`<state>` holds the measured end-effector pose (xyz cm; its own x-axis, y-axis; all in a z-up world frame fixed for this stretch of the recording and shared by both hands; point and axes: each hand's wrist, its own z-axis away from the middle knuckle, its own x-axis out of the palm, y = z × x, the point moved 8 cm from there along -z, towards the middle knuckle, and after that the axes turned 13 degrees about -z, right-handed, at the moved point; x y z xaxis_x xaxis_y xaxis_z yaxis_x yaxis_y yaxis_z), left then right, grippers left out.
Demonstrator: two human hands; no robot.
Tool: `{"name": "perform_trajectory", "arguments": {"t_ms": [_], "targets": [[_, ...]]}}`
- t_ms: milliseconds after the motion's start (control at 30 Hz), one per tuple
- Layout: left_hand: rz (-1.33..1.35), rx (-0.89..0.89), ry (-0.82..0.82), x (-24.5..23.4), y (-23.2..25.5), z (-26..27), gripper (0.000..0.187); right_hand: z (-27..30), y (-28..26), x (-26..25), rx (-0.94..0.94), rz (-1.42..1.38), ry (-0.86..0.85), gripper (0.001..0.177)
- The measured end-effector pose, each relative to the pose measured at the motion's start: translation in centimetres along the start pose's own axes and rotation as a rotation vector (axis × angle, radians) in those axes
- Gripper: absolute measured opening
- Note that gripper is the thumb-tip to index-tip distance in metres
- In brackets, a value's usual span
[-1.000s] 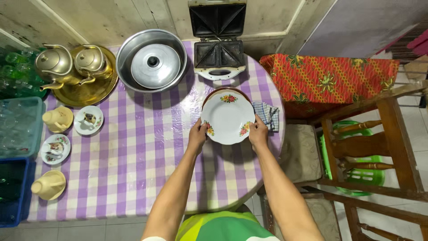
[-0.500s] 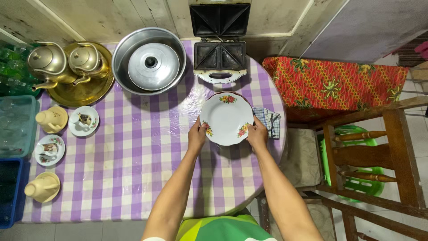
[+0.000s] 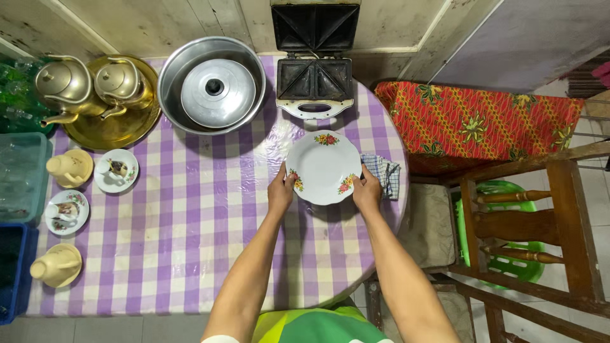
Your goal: The person repeatedly retrieves plates from a wooden cabinet and places them on a dining table covered with a purple and white checkered tablecloth. The person handles several different plates one at a time, walking back and forth between the cabinet and the table.
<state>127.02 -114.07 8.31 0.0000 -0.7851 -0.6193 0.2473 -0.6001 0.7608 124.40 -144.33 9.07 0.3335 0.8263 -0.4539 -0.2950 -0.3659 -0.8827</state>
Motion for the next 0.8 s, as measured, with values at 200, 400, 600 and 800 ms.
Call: {"name": "perform_trajectory", "arguments": {"t_ms": [200, 400, 600, 800], "targets": [[-0.021, 0.036, -0.003, 0.7, -0.9, 0.3, 0.060, 0.7, -0.8, -0.7, -0.134, 0.108, 0.077, 0.057], [0.068, -0.080, -0.045, -0.2, -4.0, 3.9, 0.056, 5.5, -5.3, -1.1, -0.341, 0.005, 0.150, 0.043], [0.302, -0.163, 0.017, -4.5, -8.4, 9.1, 0.046, 10.8, -9.1, 4.3, -0.366, -0.118, -0.046, 0.029], [0.446, -0.291, 0.161, -11.5, -16.7, 16.5, 0.040, 19.0, -12.7, 13.1, -0.497, -0.113, -0.321, 0.025]]}}
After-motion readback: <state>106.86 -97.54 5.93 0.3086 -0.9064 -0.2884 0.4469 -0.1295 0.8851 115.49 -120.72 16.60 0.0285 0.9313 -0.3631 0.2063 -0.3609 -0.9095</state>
